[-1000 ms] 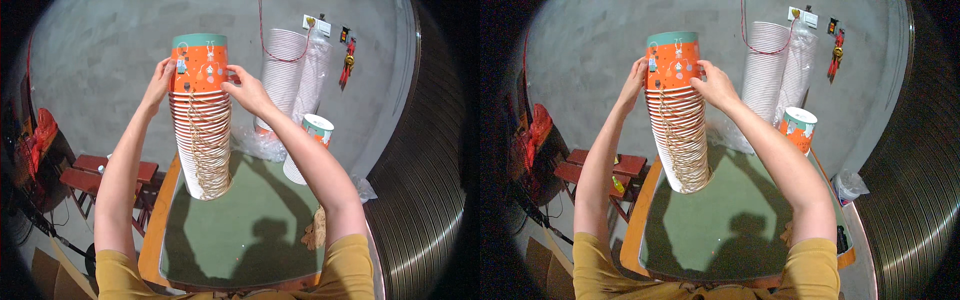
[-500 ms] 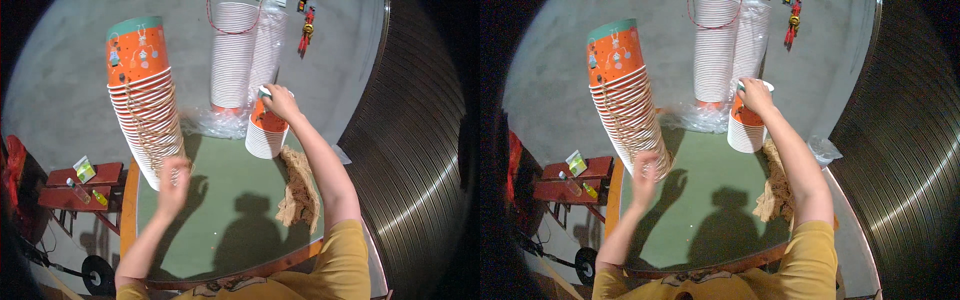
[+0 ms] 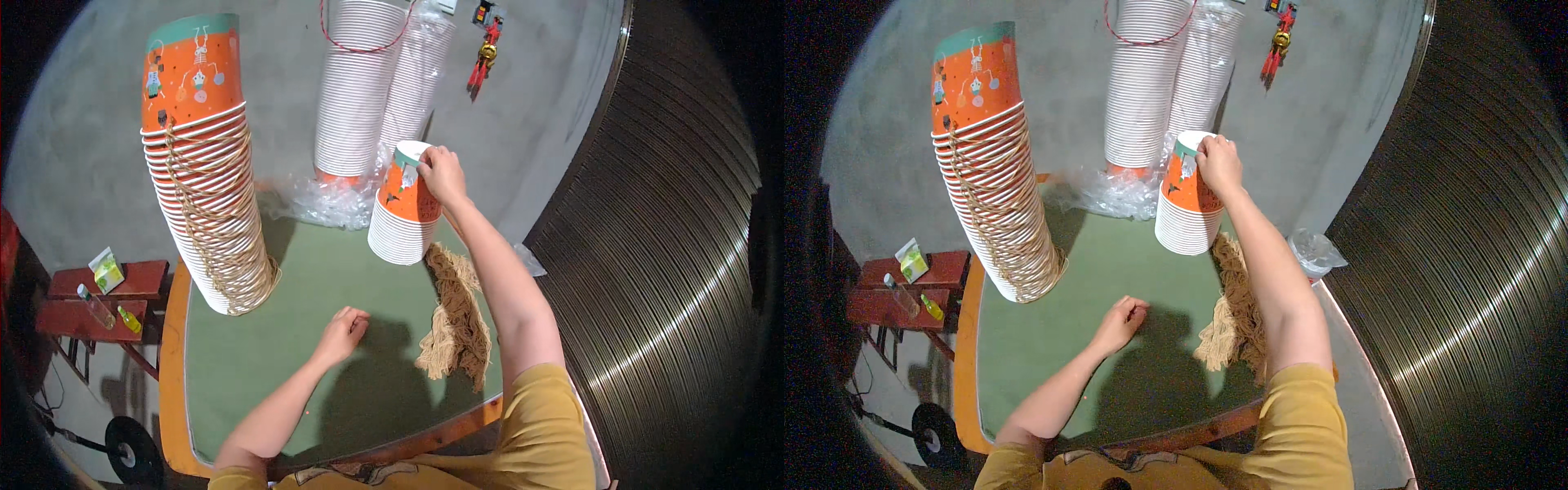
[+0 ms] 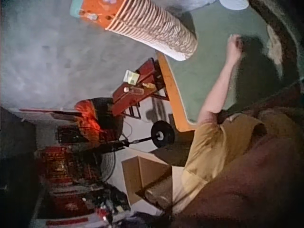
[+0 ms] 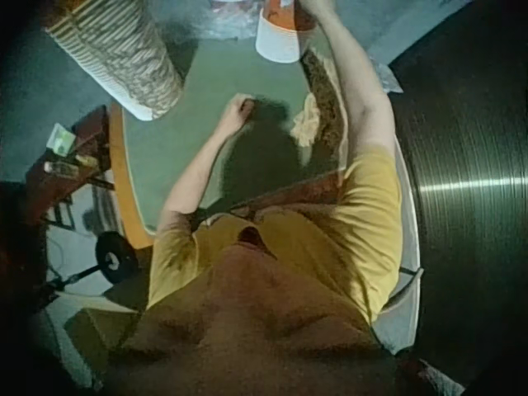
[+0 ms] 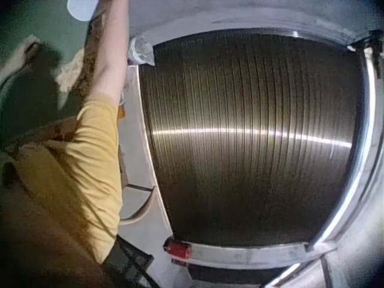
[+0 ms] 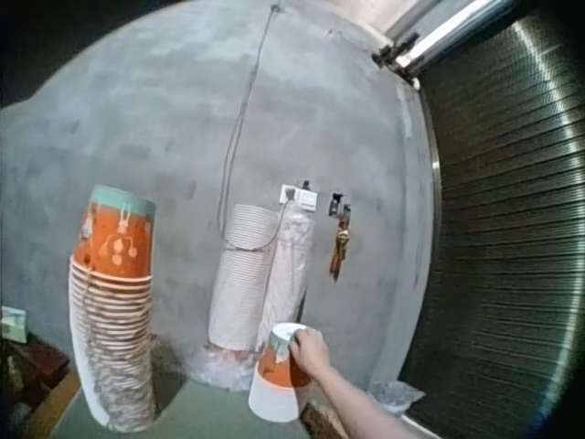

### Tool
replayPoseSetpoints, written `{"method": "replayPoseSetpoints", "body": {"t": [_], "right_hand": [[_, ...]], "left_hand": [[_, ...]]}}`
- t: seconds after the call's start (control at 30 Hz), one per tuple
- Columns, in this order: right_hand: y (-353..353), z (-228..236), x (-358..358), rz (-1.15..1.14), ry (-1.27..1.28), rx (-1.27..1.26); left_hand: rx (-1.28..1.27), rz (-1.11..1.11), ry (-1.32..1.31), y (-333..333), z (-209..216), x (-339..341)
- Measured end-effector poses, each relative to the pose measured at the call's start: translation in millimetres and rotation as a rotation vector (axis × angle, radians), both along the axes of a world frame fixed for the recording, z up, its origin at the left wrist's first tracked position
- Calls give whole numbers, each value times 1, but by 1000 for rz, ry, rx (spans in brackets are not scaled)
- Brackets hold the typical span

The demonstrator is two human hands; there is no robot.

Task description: The person threads a piece of twine through pre-punched holes in the rim of a paper cup and ties a knot to secure it. They then place the finished cup onto a stack of similar cups on the table. The person repeats this process with another cup.

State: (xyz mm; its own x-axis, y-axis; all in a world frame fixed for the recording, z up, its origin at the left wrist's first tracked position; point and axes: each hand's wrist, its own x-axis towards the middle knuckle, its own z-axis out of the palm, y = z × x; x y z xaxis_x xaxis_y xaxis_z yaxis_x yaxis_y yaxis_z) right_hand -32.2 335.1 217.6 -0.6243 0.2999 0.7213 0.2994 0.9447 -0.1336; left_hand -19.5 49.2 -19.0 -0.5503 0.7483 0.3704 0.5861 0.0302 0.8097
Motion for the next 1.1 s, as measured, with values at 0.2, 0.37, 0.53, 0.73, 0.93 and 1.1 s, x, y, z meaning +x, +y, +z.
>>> {"method": "replayPoseSetpoints", "body": {"t": [0.2,0.37,0.53,0.73,0.93,1.1], "right_hand": [[9,14,-7,56,23,-27],[17,36,-4,70,38,-90],[24,75,15,137,180,-77],[-29,78,93,387,651,-138],[-114,-73,147,495,732,-643],[-124,-193,134,627,519,-1199]], "left_hand": [[-11,16,49,-1,-2,0],[-26,5,42,-1,1,-1],[-26,-21,24,1,1,2],[-16,14,-77,0,3,0],[430,176,-534,-3,-4,-14],[629,405,-557,-12,-14,-38]]}}
